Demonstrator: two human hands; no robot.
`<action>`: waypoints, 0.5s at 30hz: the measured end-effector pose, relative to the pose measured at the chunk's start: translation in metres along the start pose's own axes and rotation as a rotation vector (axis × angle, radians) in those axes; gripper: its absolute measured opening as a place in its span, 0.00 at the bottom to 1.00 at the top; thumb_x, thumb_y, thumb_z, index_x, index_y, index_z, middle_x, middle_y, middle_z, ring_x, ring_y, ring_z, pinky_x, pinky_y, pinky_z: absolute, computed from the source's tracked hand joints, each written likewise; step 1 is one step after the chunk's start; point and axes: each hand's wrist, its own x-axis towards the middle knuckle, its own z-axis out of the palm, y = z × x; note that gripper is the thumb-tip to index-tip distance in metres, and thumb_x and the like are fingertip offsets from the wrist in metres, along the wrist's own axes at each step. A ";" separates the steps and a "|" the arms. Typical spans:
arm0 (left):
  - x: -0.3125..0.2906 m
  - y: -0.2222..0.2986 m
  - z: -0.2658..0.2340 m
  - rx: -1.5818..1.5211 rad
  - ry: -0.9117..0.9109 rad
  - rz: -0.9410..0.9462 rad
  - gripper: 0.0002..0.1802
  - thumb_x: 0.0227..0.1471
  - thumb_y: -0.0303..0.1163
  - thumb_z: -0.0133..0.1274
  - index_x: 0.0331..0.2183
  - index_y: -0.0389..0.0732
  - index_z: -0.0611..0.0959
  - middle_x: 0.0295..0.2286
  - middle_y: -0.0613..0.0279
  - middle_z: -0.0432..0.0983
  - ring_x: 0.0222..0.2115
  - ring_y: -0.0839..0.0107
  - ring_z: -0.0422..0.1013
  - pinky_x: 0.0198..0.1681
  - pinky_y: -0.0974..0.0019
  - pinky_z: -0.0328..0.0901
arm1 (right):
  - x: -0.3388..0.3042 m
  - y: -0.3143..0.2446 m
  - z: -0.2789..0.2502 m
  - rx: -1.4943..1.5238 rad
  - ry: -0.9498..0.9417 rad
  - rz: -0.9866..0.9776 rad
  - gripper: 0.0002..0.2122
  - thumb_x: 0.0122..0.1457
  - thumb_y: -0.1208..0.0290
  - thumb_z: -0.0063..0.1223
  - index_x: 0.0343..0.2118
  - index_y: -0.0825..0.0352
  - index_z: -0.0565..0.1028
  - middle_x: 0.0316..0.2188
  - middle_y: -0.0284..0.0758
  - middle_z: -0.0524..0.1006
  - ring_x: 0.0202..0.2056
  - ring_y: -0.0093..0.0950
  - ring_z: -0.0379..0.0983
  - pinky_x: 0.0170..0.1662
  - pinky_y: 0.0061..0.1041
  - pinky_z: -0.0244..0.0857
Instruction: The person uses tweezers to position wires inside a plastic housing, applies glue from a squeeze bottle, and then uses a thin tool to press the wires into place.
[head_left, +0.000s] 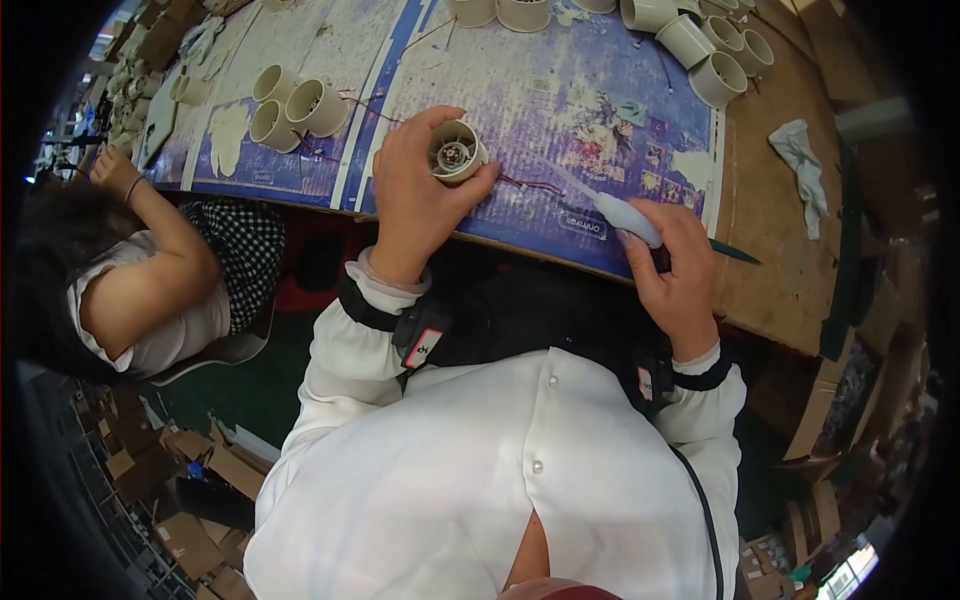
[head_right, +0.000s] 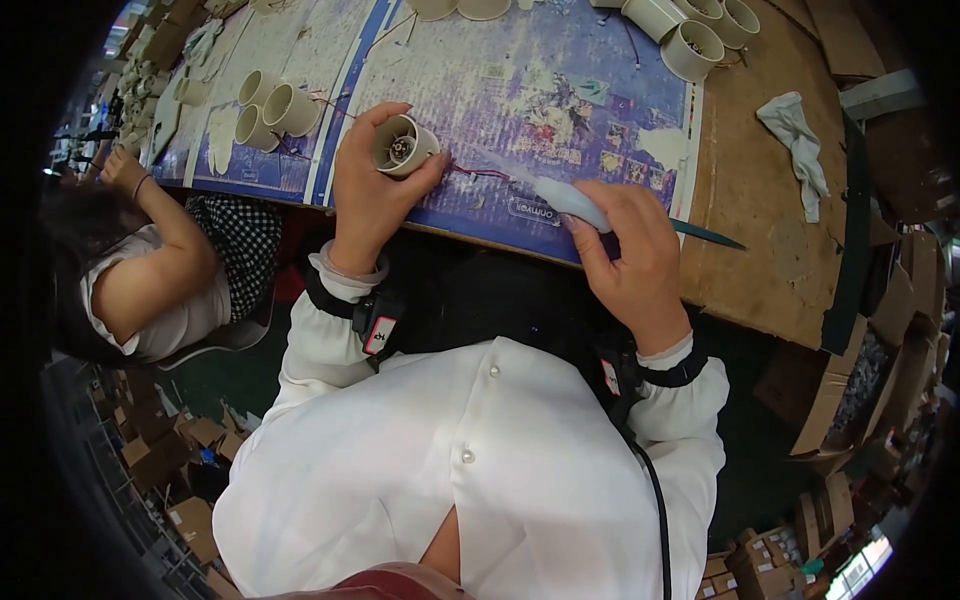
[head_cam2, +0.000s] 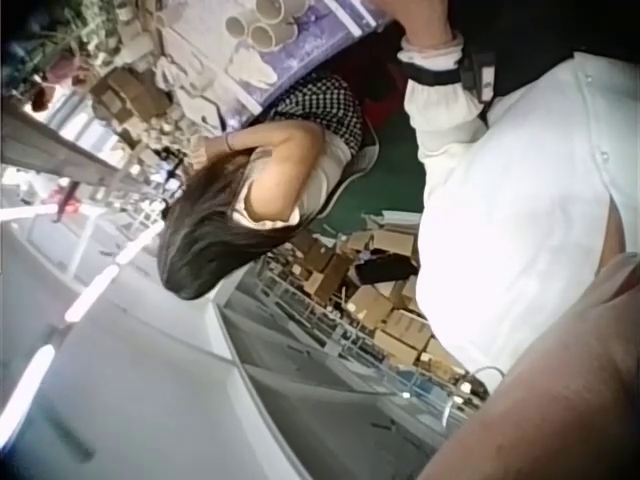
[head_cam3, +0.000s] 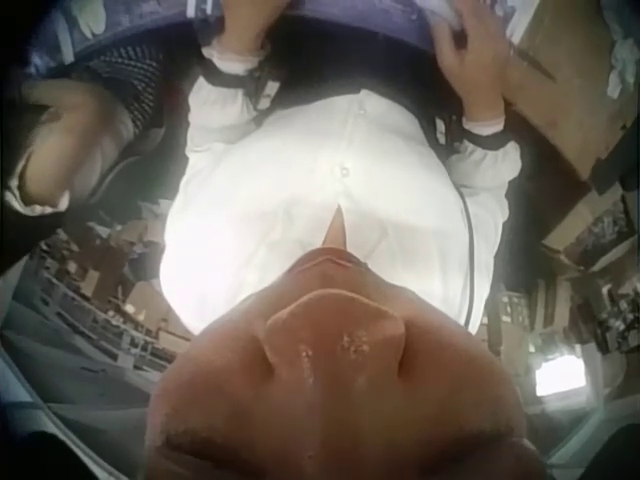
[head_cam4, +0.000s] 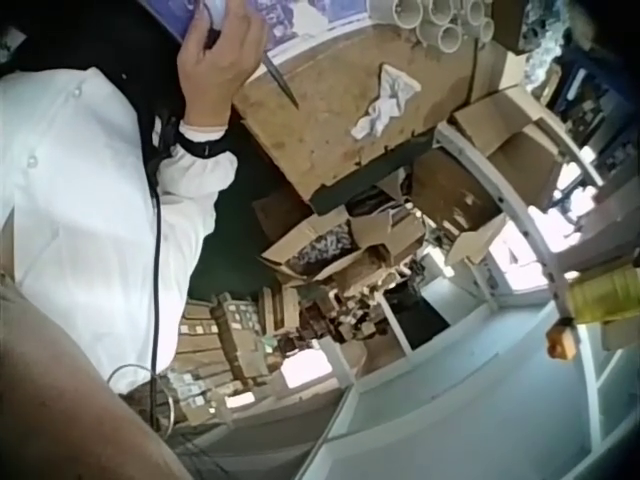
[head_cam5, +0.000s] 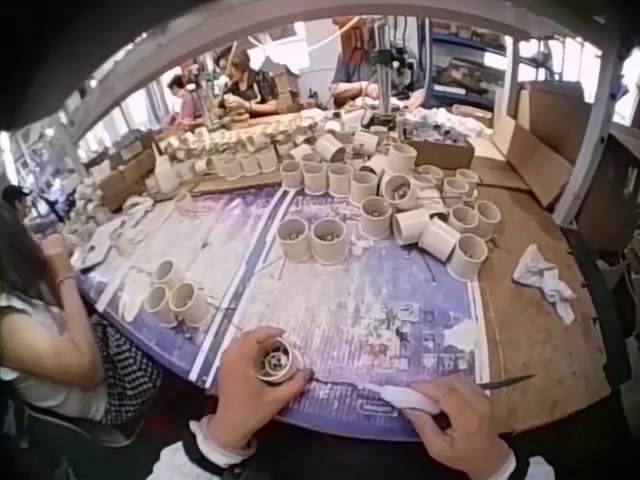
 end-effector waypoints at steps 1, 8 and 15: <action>0.000 0.000 0.000 0.001 -0.001 -0.002 0.32 0.36 0.35 0.72 0.45 0.45 0.78 0.37 0.62 0.78 0.39 0.58 0.73 0.44 0.57 0.64 | 0.001 0.000 0.000 0.002 -0.001 0.001 0.12 0.56 0.79 0.61 0.44 0.68 0.78 0.37 0.40 0.78 0.36 0.36 0.75 0.39 0.27 0.67; -0.001 0.000 -0.002 0.009 -0.013 0.008 0.33 0.35 0.35 0.72 0.46 0.45 0.78 0.37 0.63 0.78 0.40 0.58 0.73 0.45 0.57 0.63 | 0.007 -0.002 0.002 0.005 -0.065 -0.008 0.12 0.53 0.80 0.62 0.41 0.69 0.79 0.34 0.41 0.78 0.35 0.39 0.74 0.38 0.31 0.67; 0.000 -0.001 -0.001 0.019 0.007 0.034 0.33 0.35 0.35 0.72 0.46 0.46 0.78 0.36 0.62 0.77 0.39 0.58 0.73 0.45 0.57 0.62 | 0.012 -0.003 0.004 -0.008 -0.098 -0.046 0.12 0.52 0.80 0.63 0.41 0.70 0.78 0.33 0.40 0.78 0.34 0.38 0.74 0.37 0.31 0.67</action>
